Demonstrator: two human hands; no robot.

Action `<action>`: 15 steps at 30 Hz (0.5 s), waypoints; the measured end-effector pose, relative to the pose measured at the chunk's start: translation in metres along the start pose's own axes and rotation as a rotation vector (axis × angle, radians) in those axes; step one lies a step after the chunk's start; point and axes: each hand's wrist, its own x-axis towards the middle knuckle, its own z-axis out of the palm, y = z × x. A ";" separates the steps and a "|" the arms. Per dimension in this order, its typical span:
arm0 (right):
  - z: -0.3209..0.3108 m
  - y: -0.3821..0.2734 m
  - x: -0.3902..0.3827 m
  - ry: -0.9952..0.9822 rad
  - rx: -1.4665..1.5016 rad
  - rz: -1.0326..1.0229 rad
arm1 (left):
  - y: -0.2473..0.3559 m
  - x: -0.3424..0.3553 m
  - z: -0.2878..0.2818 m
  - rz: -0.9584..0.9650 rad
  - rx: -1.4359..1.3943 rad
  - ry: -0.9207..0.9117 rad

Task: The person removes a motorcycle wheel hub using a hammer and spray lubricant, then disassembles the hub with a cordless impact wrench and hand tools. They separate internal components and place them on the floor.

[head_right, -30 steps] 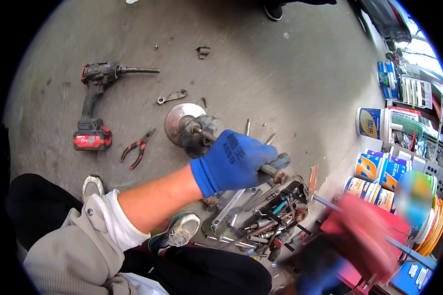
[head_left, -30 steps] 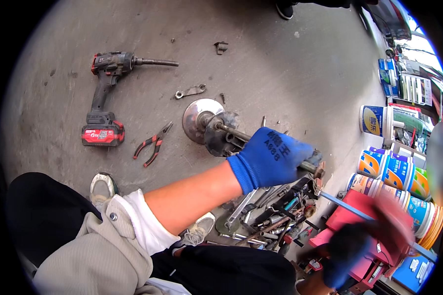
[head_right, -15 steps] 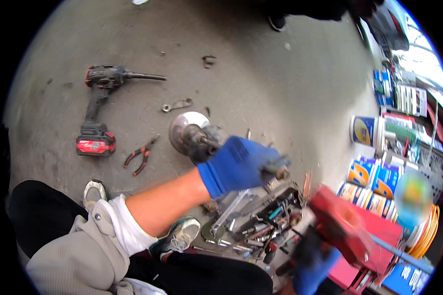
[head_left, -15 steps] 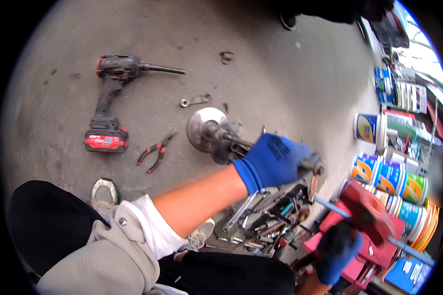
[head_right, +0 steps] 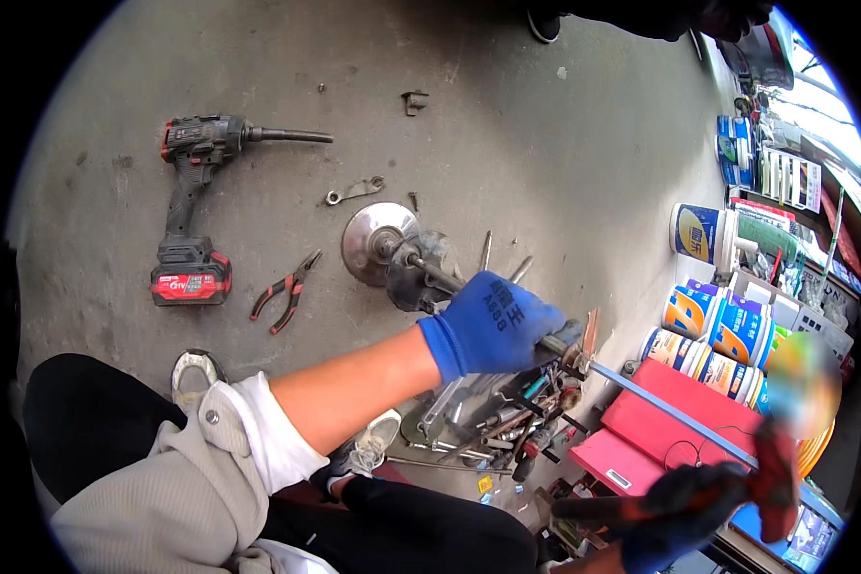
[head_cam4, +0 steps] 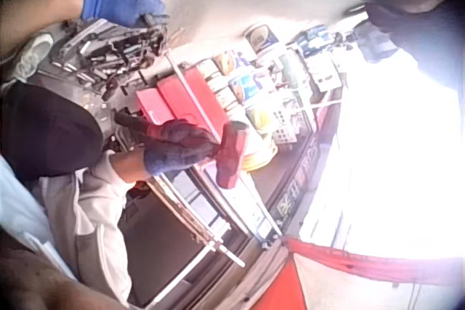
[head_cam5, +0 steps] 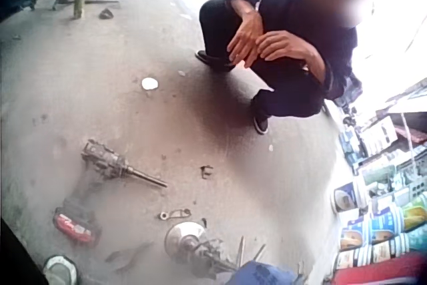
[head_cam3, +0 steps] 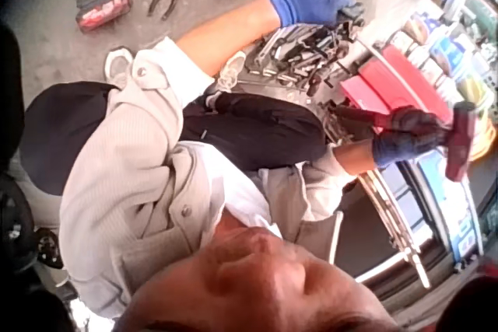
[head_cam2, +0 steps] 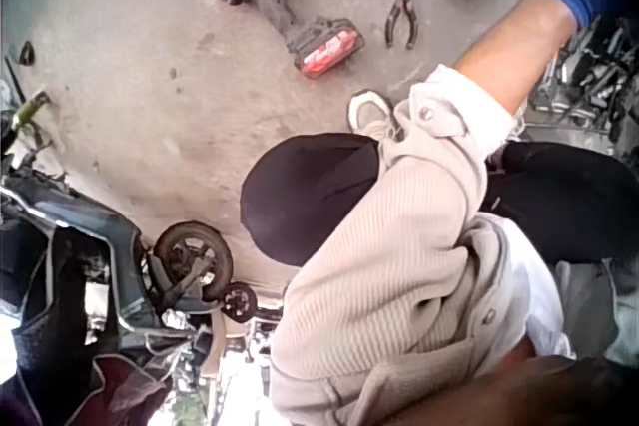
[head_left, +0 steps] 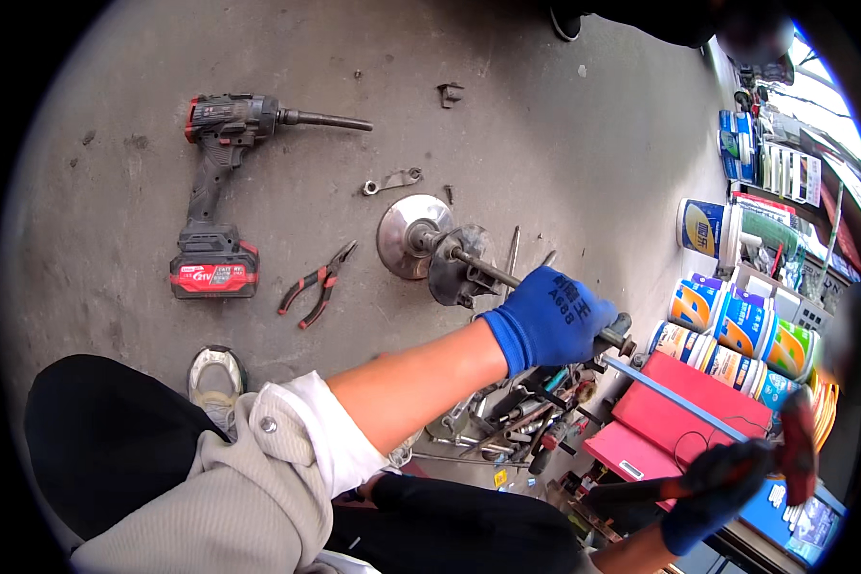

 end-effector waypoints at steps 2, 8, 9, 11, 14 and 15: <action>-0.011 -0.020 0.006 -0.023 0.219 -0.021 | 0.002 0.006 -0.006 -0.026 -0.007 -0.069; 0.017 0.062 -0.026 -0.227 -0.404 0.326 | -0.008 0.005 -0.008 -0.032 -0.049 -0.032; 0.018 0.044 -0.015 -0.280 -0.274 0.269 | -0.008 0.009 -0.006 -0.048 0.008 -0.158; 0.010 -0.005 -0.006 -0.266 -0.081 0.171 | -0.003 0.009 -0.015 -0.049 -0.080 -0.117; -0.017 -0.026 0.019 -0.286 0.199 -0.119 | 0.000 0.010 -0.018 -0.019 -0.105 -0.106; -0.016 -0.004 0.012 -0.172 -0.102 -0.150 | 0.001 0.012 -0.016 -0.025 -0.105 -0.112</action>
